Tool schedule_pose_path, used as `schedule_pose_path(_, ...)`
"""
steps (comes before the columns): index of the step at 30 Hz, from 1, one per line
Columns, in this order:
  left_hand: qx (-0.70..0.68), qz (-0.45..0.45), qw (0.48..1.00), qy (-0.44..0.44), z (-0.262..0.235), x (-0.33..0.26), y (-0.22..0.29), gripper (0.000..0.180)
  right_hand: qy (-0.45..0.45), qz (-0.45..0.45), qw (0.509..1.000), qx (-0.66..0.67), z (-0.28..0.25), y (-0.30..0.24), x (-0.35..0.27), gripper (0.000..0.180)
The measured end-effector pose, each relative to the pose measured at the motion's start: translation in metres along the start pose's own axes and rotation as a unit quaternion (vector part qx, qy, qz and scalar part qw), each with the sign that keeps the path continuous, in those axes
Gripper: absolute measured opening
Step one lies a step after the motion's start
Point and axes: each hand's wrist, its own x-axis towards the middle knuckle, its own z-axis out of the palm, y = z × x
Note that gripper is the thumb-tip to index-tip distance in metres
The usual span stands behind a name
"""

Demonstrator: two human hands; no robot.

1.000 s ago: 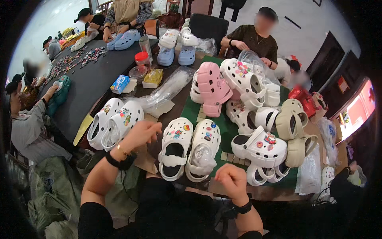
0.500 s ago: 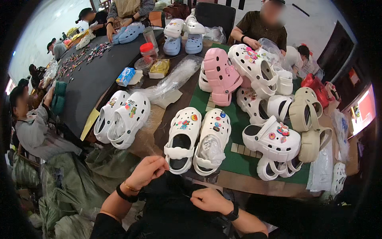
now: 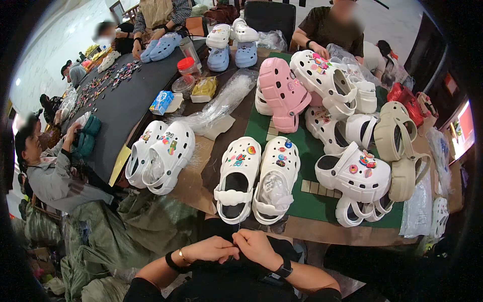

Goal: Manually attaching decorative charms and components to clogs at a production table.

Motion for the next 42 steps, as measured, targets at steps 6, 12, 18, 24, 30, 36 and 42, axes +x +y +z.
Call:
schedule_pose_path(6,-0.025,0.092,0.926,0.365,-0.060,-0.021,0.018,0.021,-0.053,0.158,0.979,0.115,-0.008,-0.009,0.023,0.039)
schedule_pose_path(12,0.291,0.211,0.814,0.456,-0.093,0.007,0.037,0.024,-0.022,0.126,0.987,0.093,-0.007,-0.009,0.044,0.040)
schedule_pose_path(18,0.325,0.143,0.860,0.366,-0.094,0.046,0.038,0.032,-0.010,0.126,0.991,0.039,-0.013,-0.024,0.055,0.038)
schedule_pose_path(24,0.229,0.228,0.886,0.334,-0.102,0.058,0.033,0.021,0.002,0.134,0.988,0.072,-0.015,-0.024,0.057,0.036)
schedule_pose_path(30,0.290,0.240,0.828,0.415,-0.087,0.063,0.034,0.017,0.021,0.095,0.995,0.028,-0.013,-0.024,0.057,0.036)
schedule_pose_path(36,0.280,0.272,0.833,0.392,-0.083,0.057,0.053,0.019,0.038,0.107,0.992,0.053,-0.012,-0.022,0.054,0.033)
schedule_pose_path(42,0.006,0.283,0.879,0.385,-0.069,0.040,0.093,0.012,0.079,0.008,0.992,0.093,-0.012,-0.022,0.024,0.023)
